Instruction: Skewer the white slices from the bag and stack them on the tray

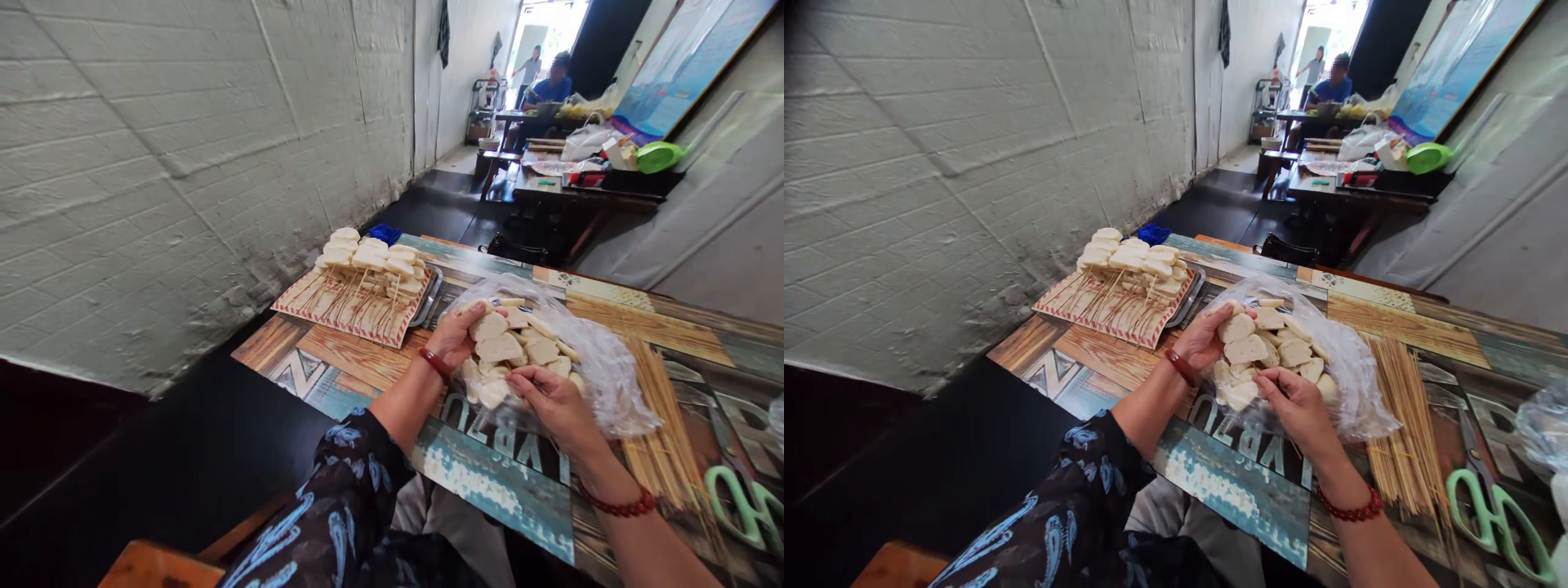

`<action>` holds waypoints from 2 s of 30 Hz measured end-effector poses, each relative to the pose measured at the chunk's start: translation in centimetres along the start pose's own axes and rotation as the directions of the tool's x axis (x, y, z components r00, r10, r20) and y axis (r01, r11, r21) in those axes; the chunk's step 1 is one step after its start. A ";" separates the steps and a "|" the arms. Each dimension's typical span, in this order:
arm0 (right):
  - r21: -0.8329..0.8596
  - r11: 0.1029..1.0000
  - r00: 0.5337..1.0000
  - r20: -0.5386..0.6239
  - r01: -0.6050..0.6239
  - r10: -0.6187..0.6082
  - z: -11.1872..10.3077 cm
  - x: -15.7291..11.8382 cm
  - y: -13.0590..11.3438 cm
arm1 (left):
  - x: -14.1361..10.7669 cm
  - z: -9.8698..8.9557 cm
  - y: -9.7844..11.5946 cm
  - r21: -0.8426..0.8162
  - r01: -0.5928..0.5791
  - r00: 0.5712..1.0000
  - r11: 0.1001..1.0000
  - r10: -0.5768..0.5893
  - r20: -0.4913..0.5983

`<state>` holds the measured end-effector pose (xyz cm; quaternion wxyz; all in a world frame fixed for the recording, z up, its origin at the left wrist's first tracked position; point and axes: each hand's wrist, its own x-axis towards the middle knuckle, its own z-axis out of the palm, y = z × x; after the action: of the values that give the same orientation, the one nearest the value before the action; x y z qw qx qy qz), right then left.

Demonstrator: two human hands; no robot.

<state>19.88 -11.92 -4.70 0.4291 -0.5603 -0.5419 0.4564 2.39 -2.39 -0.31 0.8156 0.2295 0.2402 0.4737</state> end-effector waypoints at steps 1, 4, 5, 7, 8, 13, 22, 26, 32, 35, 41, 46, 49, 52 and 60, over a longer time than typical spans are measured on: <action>0.003 1.000 1.000 -0.002 0.001 -0.001 0.0 0.0 0.0 | 0.0 0.1 0.0 0.004 0.003 1.000 1.000 -0.003 0.002; 0.018 1.000 1.000 -0.001 0.006 -0.006 0.1 0.0 0.1 | -0.1 0.2 0.0 0.022 -0.001 1.000 1.000 0.001 0.003; 0.024 1.000 1.000 -0.001 0.010 -0.010 0.2 0.1 0.1 | -0.1 0.3 0.0 0.030 -0.002 1.000 1.000 0.002 0.001; 0.024 1.000 1.000 -0.001 0.017 -0.017 0.2 0.1 0.0 | 0.0 0.3 0.0 0.041 -0.004 1.000 0.999 0.004 0.001; 0.018 1.000 1.000 -0.002 0.022 -0.022 0.2 0.1 -0.1 | 0.0 0.4 0.0 0.044 -0.006 1.000 0.999 0.006 0.003; 0.003 0.999 0.999 -0.019 0.049 -0.049 0.4 0.2 -0.9 | 0.2 0.5 -0.2 0.076 -0.019 1.000 0.997 0.019 0.001; 0.224 0.974 0.994 -0.090 -0.038 0.060 0.4 0.8 -1.8 | 0.5 0.5 0.6 0.004 0.042 0.999 0.999 -0.042 0.034; 0.235 0.972 0.992 -0.122 -0.012 0.041 0.6 0.9 -2.1 | -0.1 1.0 0.0 0.056 0.080 0.991 0.995 -0.086 0.103; 0.172 0.984 0.996 -0.079 0.043 -0.030 1.3 1.5 -2.5 | -0.1 0.8 -0.5 0.148 0.004 0.997 0.989 -0.015 0.078; 0.161 0.986 0.998 -0.026 0.053 -0.050 1.4 1.3 -2.5 | 0.1 0.6 -0.4 0.162 -0.024 0.999 0.986 0.017 0.048; 0.122 0.990 0.997 0.011 0.069 -0.071 1.4 1.2 -2.0 | 0.1 0.6 -0.1 0.180 -0.047 0.999 0.983 0.048 -0.001; 0.061 0.989 0.991 -0.001 0.132 -0.132 1.4 1.1 -1.8 | 0.0 0.8 -0.6 0.198 -0.076 0.997 0.977 0.078 -0.001; 0.032 0.991 0.991 -0.003 0.132 -0.132 1.3 0.8 -2.0 | 0.1 0.9 -1.1 0.214 -0.102 0.994 0.971 0.109 -0.019; -0.004 0.994 0.994 -0.005 0.114 -0.114 1.1 0.6 -2.0 | 0.4 0.8 -1.6 0.226 -0.119 0.990 0.967 0.133 -0.047; 0.090 0.995 0.999 -0.001 0.050 -0.050 0.9 0.5 -1.6 | 0.0 1.2 -1.2 0.125 -0.085 0.996 0.989 0.087 -0.017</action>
<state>18.69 -11.32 -3.37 0.4647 -0.5265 -0.5350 0.4697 3.89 -3.08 -0.06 0.7759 0.2846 0.2680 0.4950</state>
